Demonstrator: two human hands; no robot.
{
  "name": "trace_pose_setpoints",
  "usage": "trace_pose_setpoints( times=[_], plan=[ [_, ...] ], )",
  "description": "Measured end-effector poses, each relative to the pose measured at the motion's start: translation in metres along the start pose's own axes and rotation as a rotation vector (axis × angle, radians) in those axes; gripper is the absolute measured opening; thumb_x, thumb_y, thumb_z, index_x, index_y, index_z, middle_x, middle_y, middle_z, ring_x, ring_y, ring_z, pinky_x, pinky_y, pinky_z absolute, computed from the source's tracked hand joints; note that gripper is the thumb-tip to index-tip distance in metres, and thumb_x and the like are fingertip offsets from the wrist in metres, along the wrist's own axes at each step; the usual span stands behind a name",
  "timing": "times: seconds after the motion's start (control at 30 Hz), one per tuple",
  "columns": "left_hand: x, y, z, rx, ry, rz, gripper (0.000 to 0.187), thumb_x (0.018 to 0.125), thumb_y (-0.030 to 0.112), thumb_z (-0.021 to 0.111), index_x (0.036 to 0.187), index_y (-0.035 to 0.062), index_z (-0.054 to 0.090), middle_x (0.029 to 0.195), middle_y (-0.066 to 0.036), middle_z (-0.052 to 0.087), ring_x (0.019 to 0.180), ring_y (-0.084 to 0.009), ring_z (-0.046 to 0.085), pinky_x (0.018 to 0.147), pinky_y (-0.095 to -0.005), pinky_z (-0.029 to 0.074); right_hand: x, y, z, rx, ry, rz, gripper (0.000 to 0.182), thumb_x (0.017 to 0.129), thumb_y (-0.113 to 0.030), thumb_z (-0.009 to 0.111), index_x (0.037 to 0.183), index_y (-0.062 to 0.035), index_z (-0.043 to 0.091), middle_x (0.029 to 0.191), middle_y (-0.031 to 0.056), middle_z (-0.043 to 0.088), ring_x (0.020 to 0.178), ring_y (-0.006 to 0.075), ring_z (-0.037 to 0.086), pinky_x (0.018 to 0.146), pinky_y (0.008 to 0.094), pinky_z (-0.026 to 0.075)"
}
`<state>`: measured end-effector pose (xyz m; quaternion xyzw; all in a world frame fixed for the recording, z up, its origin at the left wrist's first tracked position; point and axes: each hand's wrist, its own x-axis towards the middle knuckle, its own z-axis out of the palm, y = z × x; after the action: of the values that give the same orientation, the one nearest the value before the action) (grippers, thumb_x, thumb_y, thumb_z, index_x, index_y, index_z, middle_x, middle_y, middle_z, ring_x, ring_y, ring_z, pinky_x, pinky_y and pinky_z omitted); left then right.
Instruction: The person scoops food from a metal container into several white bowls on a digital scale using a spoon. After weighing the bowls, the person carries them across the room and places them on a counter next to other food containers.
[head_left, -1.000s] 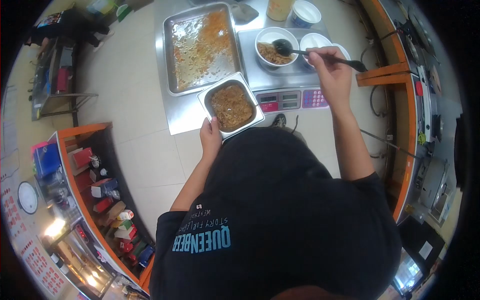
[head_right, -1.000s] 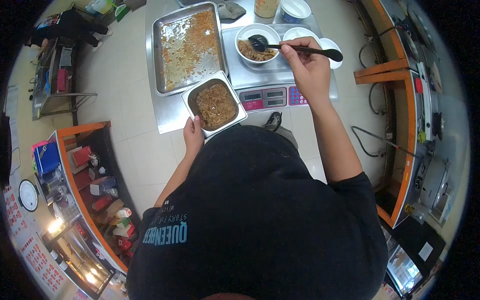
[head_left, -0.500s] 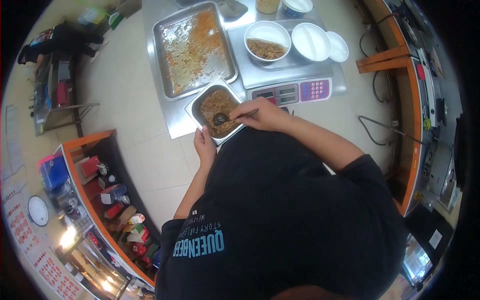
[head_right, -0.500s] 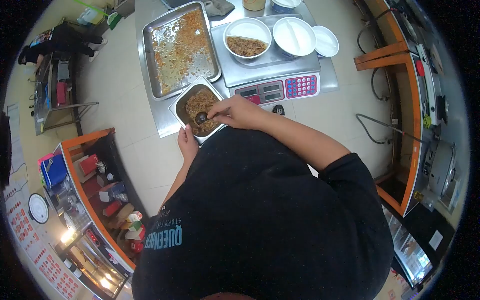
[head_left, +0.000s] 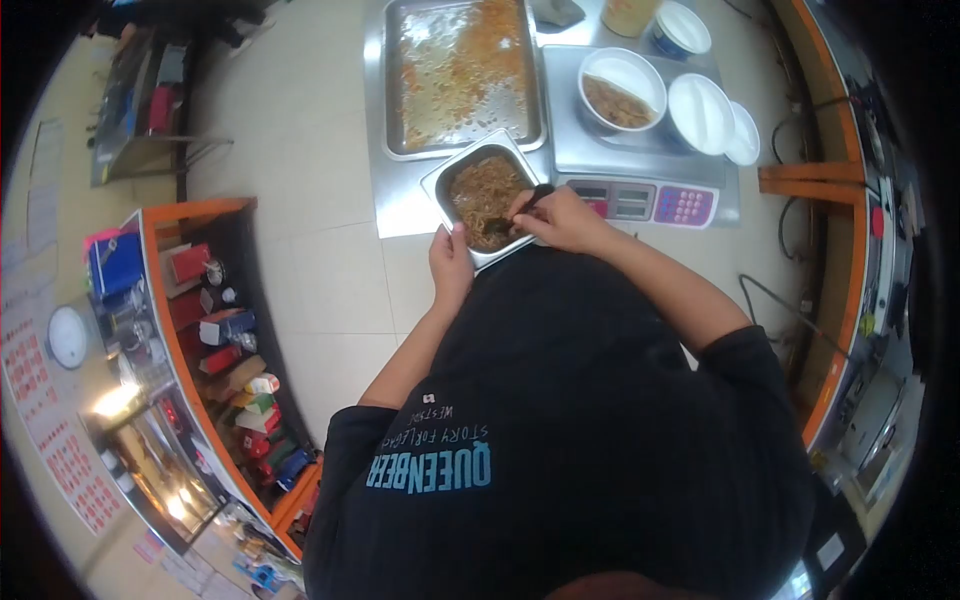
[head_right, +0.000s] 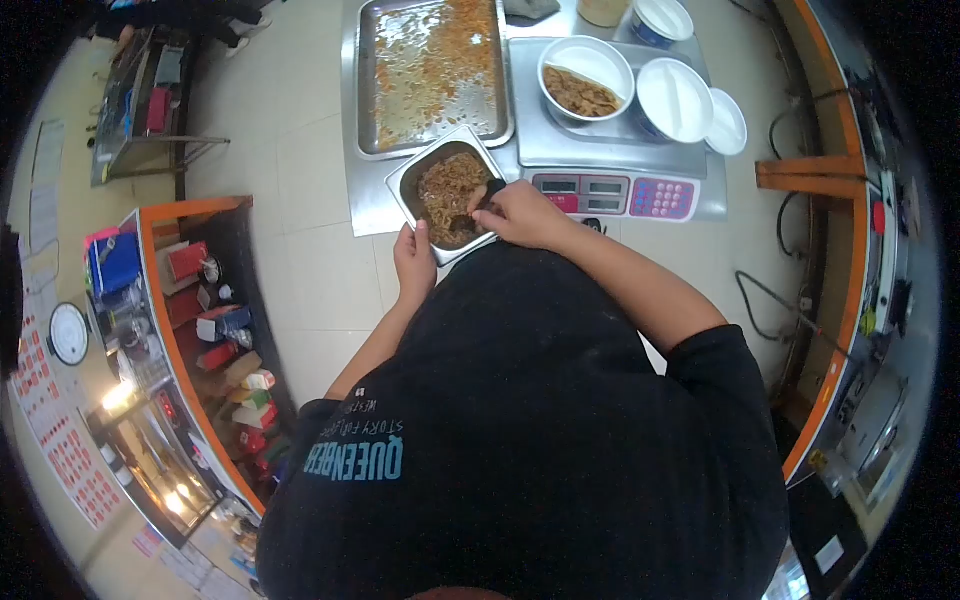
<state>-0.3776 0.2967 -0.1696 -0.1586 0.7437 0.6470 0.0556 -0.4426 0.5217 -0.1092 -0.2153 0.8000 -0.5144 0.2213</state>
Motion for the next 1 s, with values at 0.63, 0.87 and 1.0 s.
trace_pose_setpoints(
  times=[0.63,0.87,1.0],
  plan=[
    [-0.008,0.001,0.009,-0.078,-0.082,0.029,0.032,0.101,0.026,0.048,0.109,-0.003,0.059,0.088,-0.008,0.065,0.08,-0.0115,0.057,0.073,-0.0276,0.046,0.003,0.01,-0.007,0.669,0.315,0.337,0.014,0.096,-0.01,0.054,0.104,0.0017,0.055,0.087,0.0087,0.066,0.082,0.0167,0.069,0.073,0.0238,0.055],
    [-0.01,0.007,0.012,-0.106,-0.065,0.038,0.032,0.101,0.027,0.048,0.109,-0.0027,0.059,0.087,-0.007,0.065,0.081,-0.0102,0.056,0.074,-0.0266,0.045,-0.005,0.013,-0.013,0.885,0.369,0.472,0.014,0.096,-0.011,0.055,0.103,0.0009,0.055,0.086,0.0085,0.065,0.084,0.018,0.069,0.074,0.0243,0.056],
    [-0.009,0.006,0.012,-0.094,-0.078,0.037,0.033,0.101,0.027,0.047,0.109,-0.003,0.059,0.089,-0.006,0.065,0.081,-0.0101,0.056,0.074,-0.0266,0.045,-0.005,0.011,-0.013,0.749,0.307,0.437,0.014,0.096,-0.011,0.055,0.103,0.0014,0.055,0.088,0.009,0.066,0.085,0.0176,0.069,0.075,0.0251,0.056]
  ],
)
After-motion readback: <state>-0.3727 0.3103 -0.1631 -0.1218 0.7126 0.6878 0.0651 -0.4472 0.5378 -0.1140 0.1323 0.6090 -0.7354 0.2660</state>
